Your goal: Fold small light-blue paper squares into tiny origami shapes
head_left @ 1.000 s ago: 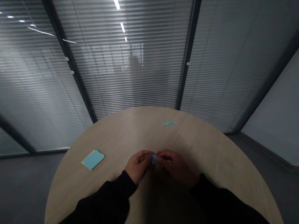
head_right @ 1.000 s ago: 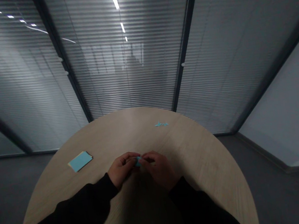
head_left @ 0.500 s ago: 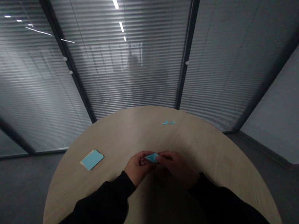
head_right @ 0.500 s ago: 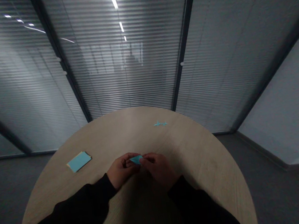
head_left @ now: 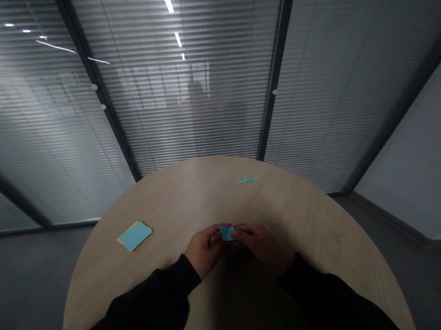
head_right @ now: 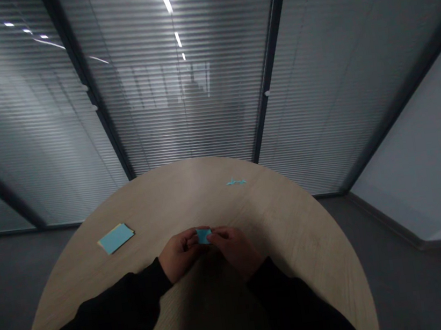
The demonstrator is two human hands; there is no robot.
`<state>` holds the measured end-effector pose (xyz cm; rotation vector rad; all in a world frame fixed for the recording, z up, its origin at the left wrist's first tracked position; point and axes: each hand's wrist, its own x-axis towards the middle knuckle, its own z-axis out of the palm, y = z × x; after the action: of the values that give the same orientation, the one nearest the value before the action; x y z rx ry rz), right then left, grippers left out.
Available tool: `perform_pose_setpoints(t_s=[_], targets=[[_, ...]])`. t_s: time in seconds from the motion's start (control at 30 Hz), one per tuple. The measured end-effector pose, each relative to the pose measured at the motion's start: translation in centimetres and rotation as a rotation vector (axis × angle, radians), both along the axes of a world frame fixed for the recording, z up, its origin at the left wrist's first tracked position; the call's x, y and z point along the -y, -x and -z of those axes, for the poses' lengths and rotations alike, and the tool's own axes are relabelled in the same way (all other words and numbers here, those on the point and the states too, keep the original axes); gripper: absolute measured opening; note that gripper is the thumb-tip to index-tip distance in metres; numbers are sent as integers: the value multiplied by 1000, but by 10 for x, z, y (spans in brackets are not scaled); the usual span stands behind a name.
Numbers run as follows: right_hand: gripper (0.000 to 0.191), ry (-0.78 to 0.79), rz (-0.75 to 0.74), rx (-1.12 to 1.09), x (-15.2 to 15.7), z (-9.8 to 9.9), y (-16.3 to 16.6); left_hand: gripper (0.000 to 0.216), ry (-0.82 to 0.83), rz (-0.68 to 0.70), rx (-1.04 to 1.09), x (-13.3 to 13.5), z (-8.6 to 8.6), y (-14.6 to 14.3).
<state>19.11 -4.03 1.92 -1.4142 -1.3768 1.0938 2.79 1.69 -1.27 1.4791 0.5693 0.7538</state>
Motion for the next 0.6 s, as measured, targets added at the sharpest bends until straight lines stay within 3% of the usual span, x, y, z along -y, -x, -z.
perform_pose_setpoints(t_s=[0.4, 0.6], targets=[[28, 54, 2, -122, 0, 1, -6, 36, -95, 120, -2, 2, -10, 1], [27, 20, -12, -73, 1, 0, -6, 47, 16, 143, -5, -3, -1, 5]])
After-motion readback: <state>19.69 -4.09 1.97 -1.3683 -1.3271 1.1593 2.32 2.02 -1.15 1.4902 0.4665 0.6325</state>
